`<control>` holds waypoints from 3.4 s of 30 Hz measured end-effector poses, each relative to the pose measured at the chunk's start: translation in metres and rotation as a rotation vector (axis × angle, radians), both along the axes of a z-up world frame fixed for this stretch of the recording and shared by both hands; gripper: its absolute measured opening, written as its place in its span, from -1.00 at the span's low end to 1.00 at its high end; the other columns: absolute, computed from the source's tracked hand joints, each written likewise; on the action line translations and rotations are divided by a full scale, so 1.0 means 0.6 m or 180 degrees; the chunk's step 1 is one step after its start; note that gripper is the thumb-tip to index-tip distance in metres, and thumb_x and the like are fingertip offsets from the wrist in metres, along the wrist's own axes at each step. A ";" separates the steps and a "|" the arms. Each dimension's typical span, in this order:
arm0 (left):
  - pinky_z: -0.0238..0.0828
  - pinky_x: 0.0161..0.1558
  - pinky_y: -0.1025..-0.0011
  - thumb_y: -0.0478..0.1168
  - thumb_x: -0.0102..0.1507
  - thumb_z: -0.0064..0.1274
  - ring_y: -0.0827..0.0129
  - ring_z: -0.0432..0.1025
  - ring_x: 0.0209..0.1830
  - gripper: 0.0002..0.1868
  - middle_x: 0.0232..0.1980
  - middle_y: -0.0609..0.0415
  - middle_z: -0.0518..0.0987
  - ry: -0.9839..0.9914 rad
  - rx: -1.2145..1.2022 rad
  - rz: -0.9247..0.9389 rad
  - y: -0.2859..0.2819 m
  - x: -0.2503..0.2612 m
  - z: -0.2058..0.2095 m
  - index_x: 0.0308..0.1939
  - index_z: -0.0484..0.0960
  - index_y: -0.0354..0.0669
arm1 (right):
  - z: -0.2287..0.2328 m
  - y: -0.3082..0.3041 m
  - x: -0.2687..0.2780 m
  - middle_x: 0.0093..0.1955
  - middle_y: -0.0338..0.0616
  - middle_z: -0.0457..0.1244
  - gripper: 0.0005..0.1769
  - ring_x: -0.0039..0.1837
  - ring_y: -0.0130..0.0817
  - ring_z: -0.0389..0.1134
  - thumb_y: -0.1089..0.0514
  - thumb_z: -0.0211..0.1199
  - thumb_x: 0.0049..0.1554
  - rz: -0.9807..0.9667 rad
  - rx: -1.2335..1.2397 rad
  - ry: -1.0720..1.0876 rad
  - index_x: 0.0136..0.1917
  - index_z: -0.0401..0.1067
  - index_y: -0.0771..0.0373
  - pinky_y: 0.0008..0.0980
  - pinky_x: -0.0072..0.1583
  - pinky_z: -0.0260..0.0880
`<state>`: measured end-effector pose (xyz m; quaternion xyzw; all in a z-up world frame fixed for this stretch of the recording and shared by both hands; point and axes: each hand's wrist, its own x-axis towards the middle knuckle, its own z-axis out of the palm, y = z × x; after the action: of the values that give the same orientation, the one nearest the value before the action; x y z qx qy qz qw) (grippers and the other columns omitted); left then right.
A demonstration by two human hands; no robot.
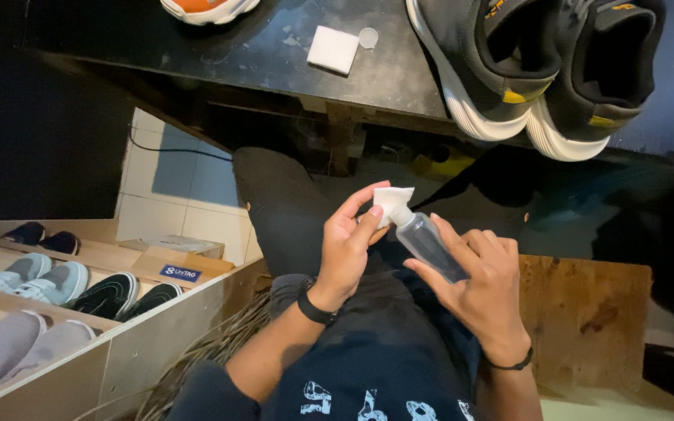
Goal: The person removes the insole from a grey sneaker, wipes the insole with a white cloth, and places it back into the shoe. The person then sprays a liquid from a bottle onto the cloth and wipes the inside of the sneaker.
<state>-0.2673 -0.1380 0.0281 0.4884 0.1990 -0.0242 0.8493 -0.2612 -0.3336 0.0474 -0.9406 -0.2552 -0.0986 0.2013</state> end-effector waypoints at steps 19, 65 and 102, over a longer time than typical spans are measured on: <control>0.56 0.20 0.34 -0.16 0.35 -0.02 0.35 0.56 -0.01 -0.56 0.00 -0.08 0.68 0.0132 0.0158 -0.0097 -0.006 0.000 -0.002 0.30 0.54 -0.17 | 0.009 -0.006 -0.005 -0.29 -0.35 0.14 -0.31 -0.25 -0.35 0.17 -0.40 0.49 0.02 -0.0081 -0.0333 -0.0223 0.30 0.56 -0.05 -0.29 0.01 0.04; 0.54 0.16 0.08 -0.25 0.35 0.01 -0.01 0.58 0.07 -0.55 0.10 -0.33 0.63 0.0110 -0.1258 0.0335 0.035 0.027 -0.007 0.30 0.47 -0.36 | -0.033 0.027 0.044 -0.06 -0.24 0.42 -0.22 0.02 -0.28 0.45 -0.13 0.67 -0.16 0.0059 0.1133 0.0573 0.30 0.53 0.08 -0.31 0.19 0.27; 0.66 -0.20 0.49 -0.36 0.16 0.35 0.50 0.61 -0.27 -0.71 -0.36 0.01 0.67 -0.0619 0.0827 0.0932 0.045 0.065 0.016 -0.05 0.72 -0.39 | 0.038 0.111 0.150 -0.14 -0.13 0.45 -0.75 -0.10 -0.37 0.46 0.08 0.34 0.19 0.0118 0.2724 0.1702 0.15 0.59 0.12 -0.31 0.06 0.53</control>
<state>-0.2284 -0.1107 0.0377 0.5597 0.1863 0.1724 0.7889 -0.1712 -0.2671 0.0701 -0.7614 -0.1481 0.0535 0.6289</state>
